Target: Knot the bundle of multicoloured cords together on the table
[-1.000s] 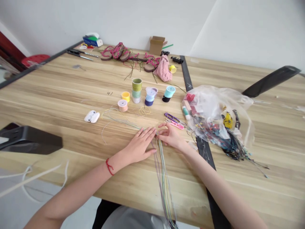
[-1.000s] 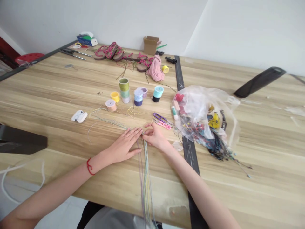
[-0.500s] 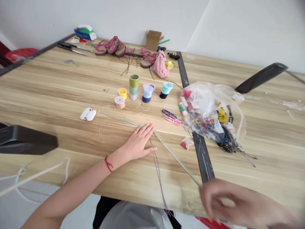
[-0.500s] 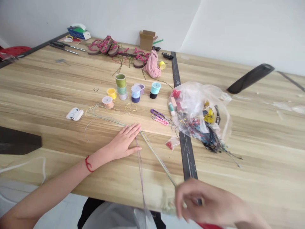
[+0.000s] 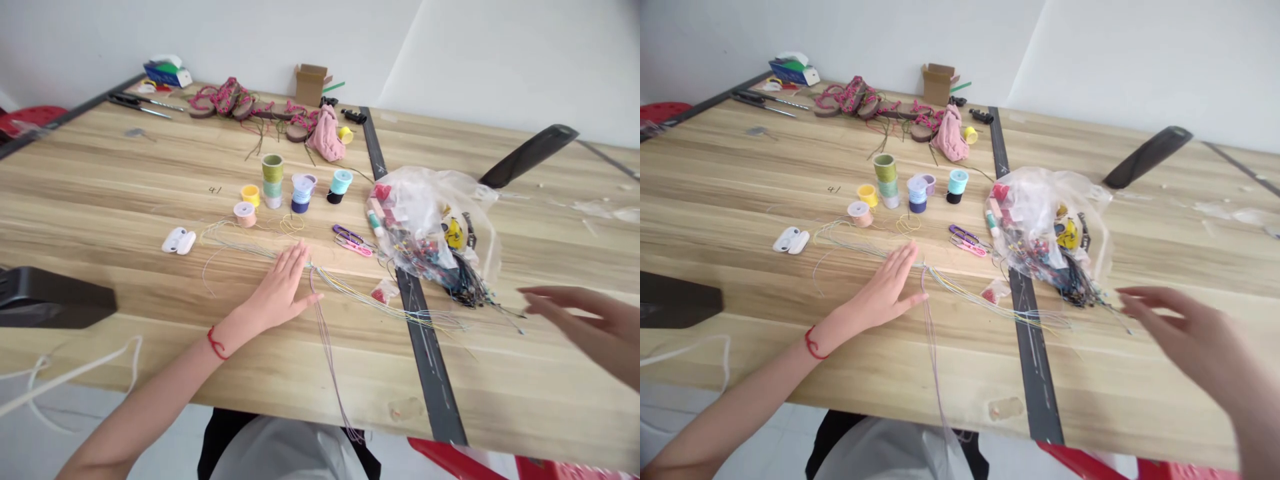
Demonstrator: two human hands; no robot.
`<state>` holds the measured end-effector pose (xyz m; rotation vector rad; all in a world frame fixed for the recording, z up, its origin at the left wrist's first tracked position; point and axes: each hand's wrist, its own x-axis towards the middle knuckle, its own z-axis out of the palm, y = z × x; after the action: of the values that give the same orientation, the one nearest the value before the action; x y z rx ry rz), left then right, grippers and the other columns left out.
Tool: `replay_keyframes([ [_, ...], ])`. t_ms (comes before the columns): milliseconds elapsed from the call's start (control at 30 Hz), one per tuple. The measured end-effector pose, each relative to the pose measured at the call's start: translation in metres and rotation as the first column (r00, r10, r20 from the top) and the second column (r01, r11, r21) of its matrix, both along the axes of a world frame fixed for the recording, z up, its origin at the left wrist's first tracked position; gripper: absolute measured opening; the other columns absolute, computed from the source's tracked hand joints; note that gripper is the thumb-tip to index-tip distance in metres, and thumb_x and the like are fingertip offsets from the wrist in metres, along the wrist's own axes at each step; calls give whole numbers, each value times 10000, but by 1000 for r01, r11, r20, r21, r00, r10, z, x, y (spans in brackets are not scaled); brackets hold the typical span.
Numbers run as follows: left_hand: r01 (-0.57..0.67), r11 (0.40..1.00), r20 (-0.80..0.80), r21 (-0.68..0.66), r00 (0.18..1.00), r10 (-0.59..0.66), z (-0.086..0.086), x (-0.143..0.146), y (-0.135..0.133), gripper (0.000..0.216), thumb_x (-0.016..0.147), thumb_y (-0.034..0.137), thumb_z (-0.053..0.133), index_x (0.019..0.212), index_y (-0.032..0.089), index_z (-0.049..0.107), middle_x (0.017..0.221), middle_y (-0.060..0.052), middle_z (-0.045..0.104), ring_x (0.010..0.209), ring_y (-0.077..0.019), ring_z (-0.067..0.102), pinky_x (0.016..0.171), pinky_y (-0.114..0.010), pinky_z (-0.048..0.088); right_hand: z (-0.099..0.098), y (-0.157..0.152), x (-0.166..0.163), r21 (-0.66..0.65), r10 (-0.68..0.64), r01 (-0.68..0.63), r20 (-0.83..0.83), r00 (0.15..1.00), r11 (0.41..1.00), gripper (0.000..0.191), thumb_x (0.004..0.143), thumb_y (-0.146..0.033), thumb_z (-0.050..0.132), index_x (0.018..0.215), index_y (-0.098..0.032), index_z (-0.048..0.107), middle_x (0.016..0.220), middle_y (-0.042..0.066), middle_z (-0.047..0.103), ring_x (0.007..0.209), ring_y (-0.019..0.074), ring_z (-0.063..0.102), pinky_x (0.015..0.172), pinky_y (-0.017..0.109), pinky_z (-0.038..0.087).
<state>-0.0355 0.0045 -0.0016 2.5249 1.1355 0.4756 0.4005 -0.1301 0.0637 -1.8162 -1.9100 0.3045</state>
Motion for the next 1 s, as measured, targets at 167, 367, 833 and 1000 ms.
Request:
replay_keyframes([
  [167,73,997,-93,-41,993,-76,17,6,-41,439,951,440,560,1246,116,567,1398,-190,534,1357,-329,451,1133,-473,379,-7,59,-132,-7,111,-111,-46,993,994,166,943,-355,529,1033,-297,657,960,95,722,785,276,715,638,406,599],
  [367,149,988,-56,-50,987,-152,13,17,-84,344,932,348,604,1185,115,584,1331,-185,581,1265,-313,544,1079,-456,452,-64,93,-218,17,491,-492,35,870,871,426,973,-164,401,1376,-209,532,1399,137,564,1300,261,547,1085,453,483],
  [833,-100,994,-138,33,985,104,5,6,-36,325,931,216,583,1234,102,556,1116,-134,596,1005,-280,604,835,-430,539,-92,117,-214,117,536,-537,42,843,835,406,990,-196,429,1375,-173,557,1414,145,568,1318,252,537,1108,460,469],
  [1000,-28,998,-249,62,967,43,8,12,-25,177,933,213,583,1083,119,599,1039,-107,592,958,-263,602,770,-384,527,-93,118,-214,120,539,-539,34,841,834,412,993,-200,423,1386,-174,544,1423,148,559,1333,257,522,1113,476,463],
])
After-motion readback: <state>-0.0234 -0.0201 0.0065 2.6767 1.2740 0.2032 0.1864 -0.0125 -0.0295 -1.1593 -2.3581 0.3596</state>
